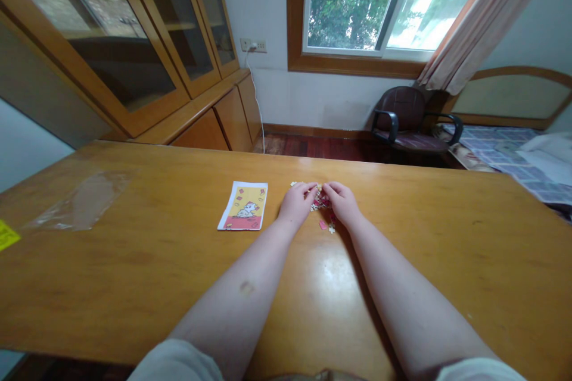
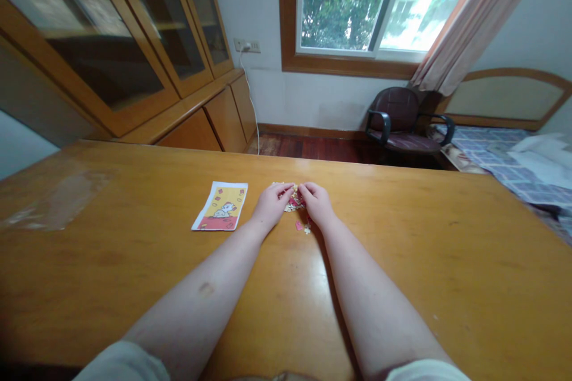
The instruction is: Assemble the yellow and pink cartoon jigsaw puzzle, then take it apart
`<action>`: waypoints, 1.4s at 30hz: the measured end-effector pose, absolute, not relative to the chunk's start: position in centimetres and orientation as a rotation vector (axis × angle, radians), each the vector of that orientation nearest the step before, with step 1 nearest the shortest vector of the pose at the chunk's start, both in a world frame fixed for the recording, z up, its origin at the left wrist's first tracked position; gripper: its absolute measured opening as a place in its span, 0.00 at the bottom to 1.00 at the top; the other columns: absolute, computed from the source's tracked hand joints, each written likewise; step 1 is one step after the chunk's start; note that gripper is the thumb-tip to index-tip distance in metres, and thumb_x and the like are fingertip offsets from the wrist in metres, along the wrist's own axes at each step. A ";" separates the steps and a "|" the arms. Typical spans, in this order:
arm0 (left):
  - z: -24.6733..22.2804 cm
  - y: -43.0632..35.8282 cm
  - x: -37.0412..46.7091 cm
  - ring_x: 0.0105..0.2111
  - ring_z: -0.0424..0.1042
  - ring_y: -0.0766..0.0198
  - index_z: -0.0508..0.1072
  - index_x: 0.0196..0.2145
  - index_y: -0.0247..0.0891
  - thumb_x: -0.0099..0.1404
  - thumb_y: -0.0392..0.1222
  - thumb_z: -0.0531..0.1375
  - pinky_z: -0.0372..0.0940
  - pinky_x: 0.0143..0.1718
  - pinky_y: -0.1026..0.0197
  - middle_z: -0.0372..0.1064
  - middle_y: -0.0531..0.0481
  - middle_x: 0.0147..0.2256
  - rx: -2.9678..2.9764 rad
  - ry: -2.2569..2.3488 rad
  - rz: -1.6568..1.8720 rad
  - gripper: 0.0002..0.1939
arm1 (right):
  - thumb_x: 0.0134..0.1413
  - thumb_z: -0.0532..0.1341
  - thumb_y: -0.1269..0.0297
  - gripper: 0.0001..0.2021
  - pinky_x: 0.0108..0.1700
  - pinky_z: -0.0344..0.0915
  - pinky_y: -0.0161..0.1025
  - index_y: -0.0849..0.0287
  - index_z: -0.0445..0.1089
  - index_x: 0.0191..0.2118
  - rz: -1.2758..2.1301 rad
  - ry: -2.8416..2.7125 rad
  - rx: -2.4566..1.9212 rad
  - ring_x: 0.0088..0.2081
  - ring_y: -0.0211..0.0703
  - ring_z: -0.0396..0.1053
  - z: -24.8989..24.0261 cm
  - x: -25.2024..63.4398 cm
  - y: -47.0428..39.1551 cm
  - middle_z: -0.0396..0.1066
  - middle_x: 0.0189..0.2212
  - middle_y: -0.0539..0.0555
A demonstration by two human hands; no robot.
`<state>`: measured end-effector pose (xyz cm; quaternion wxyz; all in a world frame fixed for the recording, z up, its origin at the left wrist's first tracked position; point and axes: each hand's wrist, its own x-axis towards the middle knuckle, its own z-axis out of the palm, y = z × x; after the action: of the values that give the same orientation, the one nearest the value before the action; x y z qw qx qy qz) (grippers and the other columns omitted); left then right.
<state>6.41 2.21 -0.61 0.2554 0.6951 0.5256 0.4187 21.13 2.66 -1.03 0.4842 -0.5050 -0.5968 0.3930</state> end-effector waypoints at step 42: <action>-0.6 1.4 6.7 0.44 0.69 0.59 0.76 0.37 0.42 0.64 0.39 0.58 0.59 0.52 0.54 0.74 0.49 0.40 2.417 1.359 0.585 0.07 | 0.52 0.53 0.44 0.22 0.35 0.59 0.39 0.59 0.70 0.25 0.729 -1.086 -1.502 0.31 0.44 0.67 -2.7 22.8 4.5 0.72 0.26 0.54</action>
<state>6.65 1.42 -0.58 0.1530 0.8428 0.4739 0.2041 22.83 4.45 -2.71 0.5440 -0.6327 -0.4576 0.3072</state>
